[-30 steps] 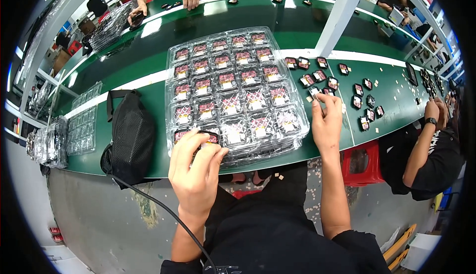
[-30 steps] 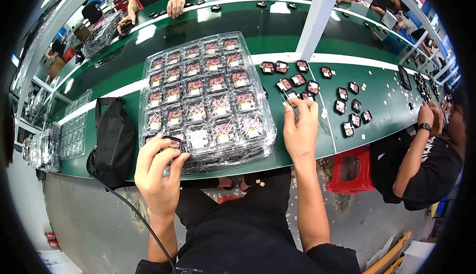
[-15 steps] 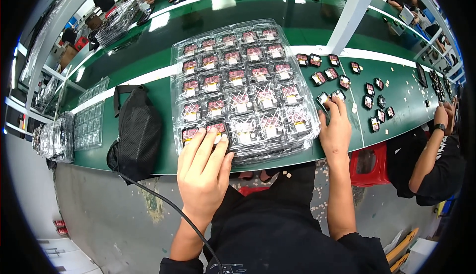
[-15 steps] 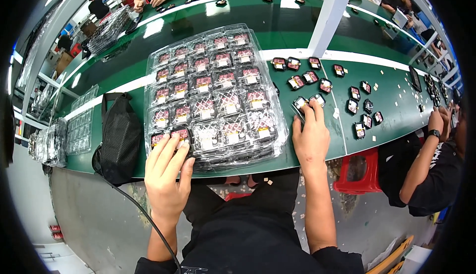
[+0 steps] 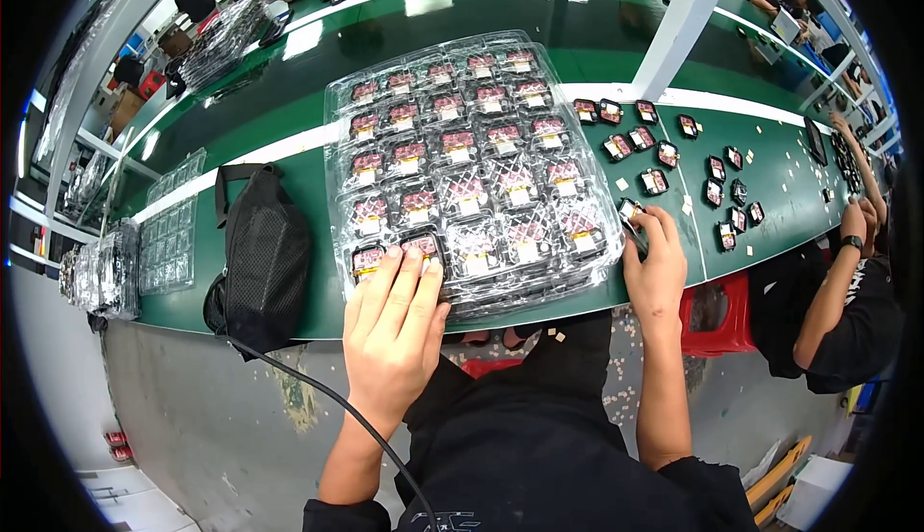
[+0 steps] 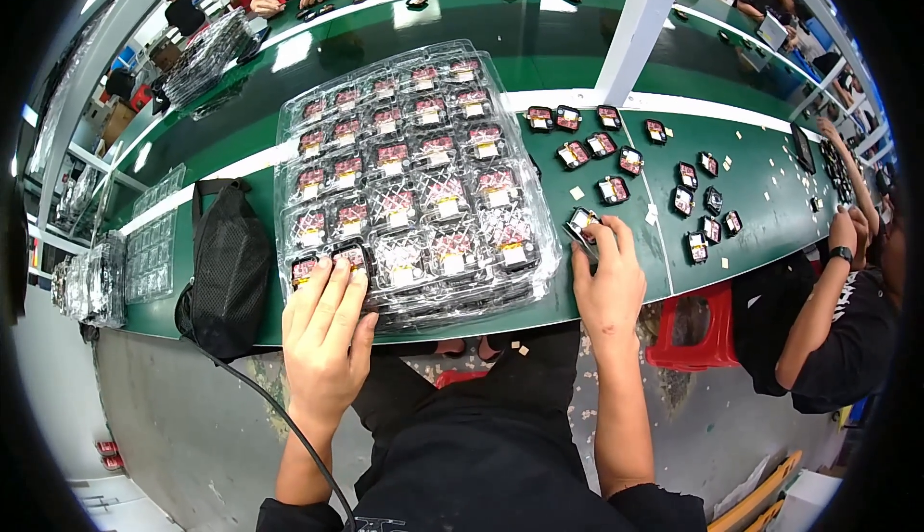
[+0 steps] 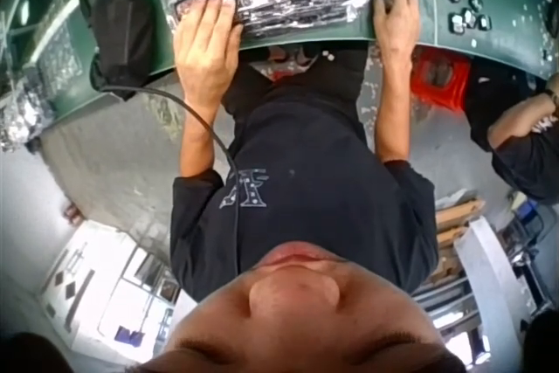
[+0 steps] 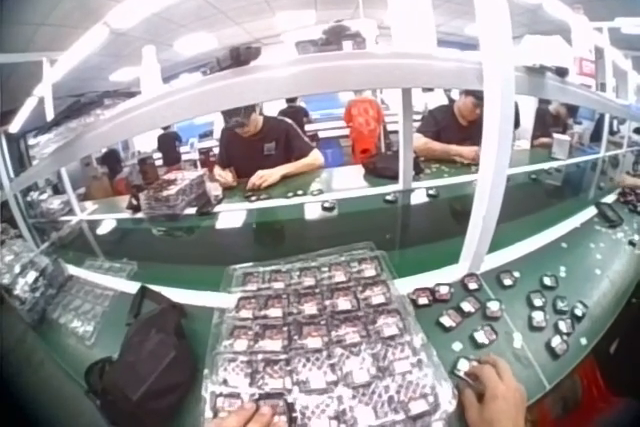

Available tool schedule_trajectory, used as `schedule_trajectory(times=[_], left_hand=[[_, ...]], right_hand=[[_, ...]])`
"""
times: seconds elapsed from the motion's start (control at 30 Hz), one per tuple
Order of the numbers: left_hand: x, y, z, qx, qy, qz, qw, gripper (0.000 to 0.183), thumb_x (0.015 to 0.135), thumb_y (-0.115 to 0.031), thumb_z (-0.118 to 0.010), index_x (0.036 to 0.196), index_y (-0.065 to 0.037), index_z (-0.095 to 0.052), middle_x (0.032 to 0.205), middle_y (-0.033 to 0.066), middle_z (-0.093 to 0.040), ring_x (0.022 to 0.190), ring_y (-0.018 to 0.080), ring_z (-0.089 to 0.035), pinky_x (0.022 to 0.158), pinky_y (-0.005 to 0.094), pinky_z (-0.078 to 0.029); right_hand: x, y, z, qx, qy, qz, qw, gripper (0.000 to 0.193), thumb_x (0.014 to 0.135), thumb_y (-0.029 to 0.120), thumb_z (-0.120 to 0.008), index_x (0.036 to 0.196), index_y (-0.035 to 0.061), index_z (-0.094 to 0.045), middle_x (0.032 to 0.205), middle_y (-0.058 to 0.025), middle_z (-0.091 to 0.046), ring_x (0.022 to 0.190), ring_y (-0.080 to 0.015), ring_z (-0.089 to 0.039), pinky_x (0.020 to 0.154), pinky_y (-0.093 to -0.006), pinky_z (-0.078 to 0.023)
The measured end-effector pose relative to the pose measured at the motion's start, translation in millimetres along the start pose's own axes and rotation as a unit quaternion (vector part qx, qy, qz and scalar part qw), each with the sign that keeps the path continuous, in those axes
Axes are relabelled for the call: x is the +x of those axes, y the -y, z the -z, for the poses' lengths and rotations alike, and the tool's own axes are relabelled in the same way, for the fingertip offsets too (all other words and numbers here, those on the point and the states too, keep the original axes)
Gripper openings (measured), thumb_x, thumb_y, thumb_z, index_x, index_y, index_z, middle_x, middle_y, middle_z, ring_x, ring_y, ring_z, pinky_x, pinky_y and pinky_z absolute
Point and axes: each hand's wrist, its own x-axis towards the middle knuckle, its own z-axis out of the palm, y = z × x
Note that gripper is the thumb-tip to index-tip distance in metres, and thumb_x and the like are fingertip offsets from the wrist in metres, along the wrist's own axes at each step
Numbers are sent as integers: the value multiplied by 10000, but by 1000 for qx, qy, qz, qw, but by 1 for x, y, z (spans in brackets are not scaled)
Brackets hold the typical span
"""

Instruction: Assembling small electronic modules at a manufacturing workstation.

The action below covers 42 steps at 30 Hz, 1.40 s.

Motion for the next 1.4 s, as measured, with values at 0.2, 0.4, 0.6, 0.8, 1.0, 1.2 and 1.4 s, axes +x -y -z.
schedule_trajectory(times=[0.2, 0.4, 0.6, 0.8, 1.0, 1.2, 1.4], left_hand=[[5, -1, 6, -33, 7, 11, 999, 424, 802, -77, -808, 1216, -37, -728, 1329, 141, -688, 1309, 351, -598, 1068, 468, -449], [7, -2, 7, -59, -19, 34, 998, 367, 794, -77, -819, 1148, -37, -732, 1282, 128, -700, 1307, 375, -592, 1076, 466, -450], [-2, -14, 10, -154, -138, -7, 978, 397, 948, -300, -768, 1171, 18, -685, 1307, 239, -615, 1207, 418, -631, 1022, 493, -523], [-7, -51, -1, -648, -3, 118, 753, 846, 803, -321, -898, 1465, 54, -528, 1487, 224, -497, 1259, 312, -633, 1034, 392, -549], [-20, -55, -4, -686, -37, 276, 673, 817, 784, -502, -890, 1305, 66, -618, 1410, 253, -548, 1191, 315, -660, 1032, 433, -551], [-20, -53, -4, -729, -47, 271, 627, 755, 806, -380, -894, 1331, 75, -599, 1428, 219, -538, 1248, 305, -632, 1060, 437, -545], [-27, -51, -11, -741, -37, 241, 626, 725, 822, -259, -900, 1379, 82, -584, 1481, 200, -506, 1308, 271, -587, 1097, 386, -492]], right_hand=[[2, 1, 3, 6, 7, -8, 1000, 186, 900, 127, -748, 1066, 89, -673, 1234, -109, -653, 973, -378, -694, 793, -468, -549], [11, 13, 19, 117, -86, -32, 989, 227, 836, -11, -802, 1001, 20, -649, 1096, -98, -646, 686, -162, -526, 568, -298, -411], [-10, 62, 59, 326, -88, 124, 933, 448, 726, 23, -912, 1073, 25, -629, 1192, -131, -678, 554, -33, -322, 497, -200, -305], [-37, 106, 65, 445, 117, 206, 864, 502, 758, 183, -947, 1068, 30, -583, 1142, -207, -703, 828, -169, -664, 637, -268, -525], [-30, 121, 68, 445, 156, 207, 857, 480, 737, 164, -936, 1108, 45, -656, 1117, -128, -676, 874, -271, -729, 702, -327, -608], [-35, 105, 49, 223, 16, 349, 910, 373, 717, 73, -835, 1078, 40, -746, 1012, -74, -671, 635, -157, -628, 528, -267, -501], [-37, 102, 44, 182, -41, 380, 906, 327, 746, 58, -775, 1072, 35, -775, 975, -62, -678, 567, -117, -546, 482, -251, -424]])
